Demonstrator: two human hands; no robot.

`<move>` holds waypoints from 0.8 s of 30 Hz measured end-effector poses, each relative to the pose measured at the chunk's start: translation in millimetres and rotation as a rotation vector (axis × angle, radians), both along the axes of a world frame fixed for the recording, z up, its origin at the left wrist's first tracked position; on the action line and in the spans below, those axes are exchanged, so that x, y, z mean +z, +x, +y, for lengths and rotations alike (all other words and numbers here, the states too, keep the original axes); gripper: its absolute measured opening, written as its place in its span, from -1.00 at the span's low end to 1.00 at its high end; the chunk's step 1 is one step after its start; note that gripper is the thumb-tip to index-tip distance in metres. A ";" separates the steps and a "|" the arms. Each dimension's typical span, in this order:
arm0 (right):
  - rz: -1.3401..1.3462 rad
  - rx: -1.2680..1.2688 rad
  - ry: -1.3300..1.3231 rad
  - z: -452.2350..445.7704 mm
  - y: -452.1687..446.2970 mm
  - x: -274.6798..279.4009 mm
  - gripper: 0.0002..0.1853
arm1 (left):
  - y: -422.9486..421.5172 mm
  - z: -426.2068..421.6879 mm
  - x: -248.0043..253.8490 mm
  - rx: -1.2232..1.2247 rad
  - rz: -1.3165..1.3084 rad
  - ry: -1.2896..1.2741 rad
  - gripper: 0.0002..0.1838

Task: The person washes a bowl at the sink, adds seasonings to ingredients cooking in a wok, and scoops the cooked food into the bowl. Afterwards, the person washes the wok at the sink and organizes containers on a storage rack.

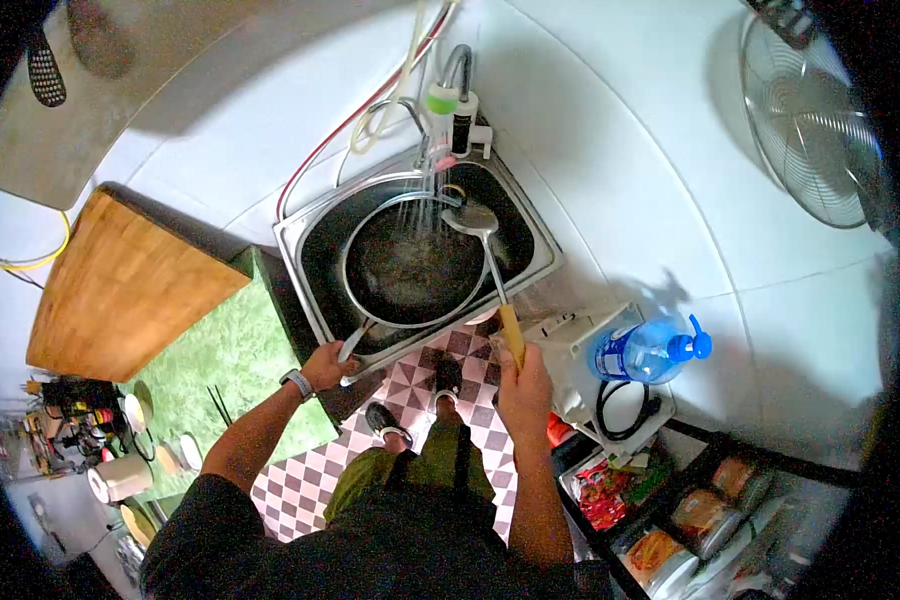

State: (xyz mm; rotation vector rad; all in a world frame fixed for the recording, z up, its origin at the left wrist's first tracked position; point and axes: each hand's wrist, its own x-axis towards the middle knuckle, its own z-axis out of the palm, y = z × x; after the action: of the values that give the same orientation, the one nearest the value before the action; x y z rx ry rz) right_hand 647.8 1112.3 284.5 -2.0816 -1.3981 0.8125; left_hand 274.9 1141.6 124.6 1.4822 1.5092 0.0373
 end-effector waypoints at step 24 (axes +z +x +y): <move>0.350 -0.092 0.065 -5.8 14.4 20.3 -0.83 | 26.6 -99.9 3.1 0.464 -0.565 -0.098 -0.69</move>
State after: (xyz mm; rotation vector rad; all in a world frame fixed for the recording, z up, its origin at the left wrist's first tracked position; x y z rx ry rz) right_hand 662.2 1106.5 304.9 -1.8319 -1.1169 1.0199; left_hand 301.5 1041.7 127.7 0.9086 1.3220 0.5996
